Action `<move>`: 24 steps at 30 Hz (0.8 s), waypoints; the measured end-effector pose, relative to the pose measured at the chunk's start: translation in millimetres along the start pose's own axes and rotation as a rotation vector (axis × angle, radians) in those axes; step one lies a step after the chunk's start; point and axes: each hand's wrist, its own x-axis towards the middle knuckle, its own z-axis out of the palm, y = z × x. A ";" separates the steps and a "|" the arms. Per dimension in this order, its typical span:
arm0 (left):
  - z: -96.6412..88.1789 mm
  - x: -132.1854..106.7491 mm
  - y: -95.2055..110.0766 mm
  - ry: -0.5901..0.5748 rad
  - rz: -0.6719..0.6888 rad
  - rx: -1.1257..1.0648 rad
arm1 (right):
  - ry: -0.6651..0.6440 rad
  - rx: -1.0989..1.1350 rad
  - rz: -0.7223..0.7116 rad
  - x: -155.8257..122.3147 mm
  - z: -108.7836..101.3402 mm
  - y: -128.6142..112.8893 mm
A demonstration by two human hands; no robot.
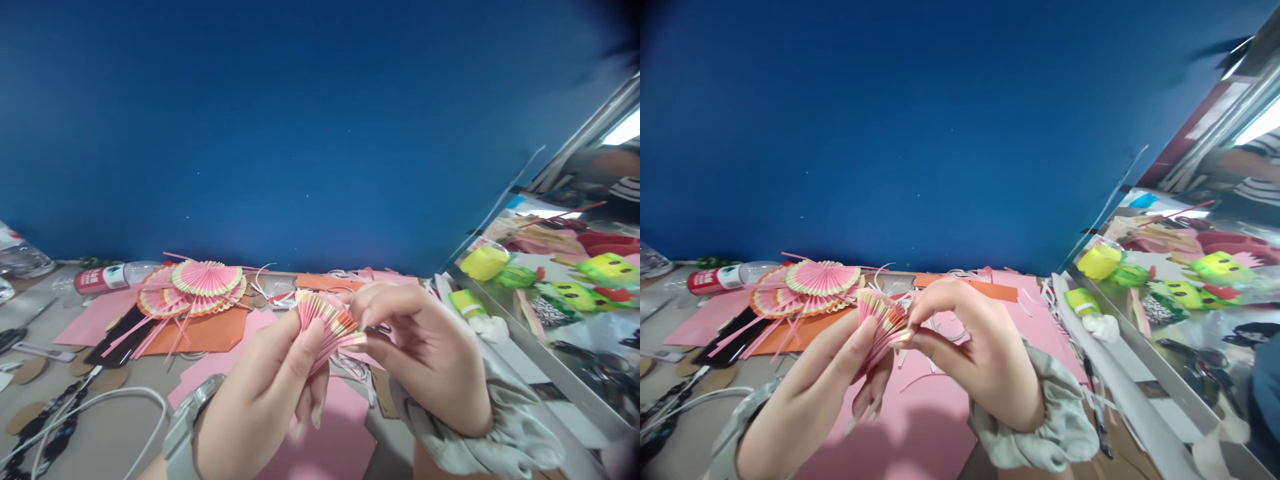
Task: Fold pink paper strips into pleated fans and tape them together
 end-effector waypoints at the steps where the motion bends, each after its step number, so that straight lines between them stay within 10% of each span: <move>1: 0.5 0.0 -0.3 0.015 0.006 -0.014 | -0.004 0.007 -0.003 0.1 0.2 -0.1; 24: 7.5 4.7 -12.4 0.233 0.138 -0.323 | 0.103 -0.111 0.007 2.3 11.3 -1.8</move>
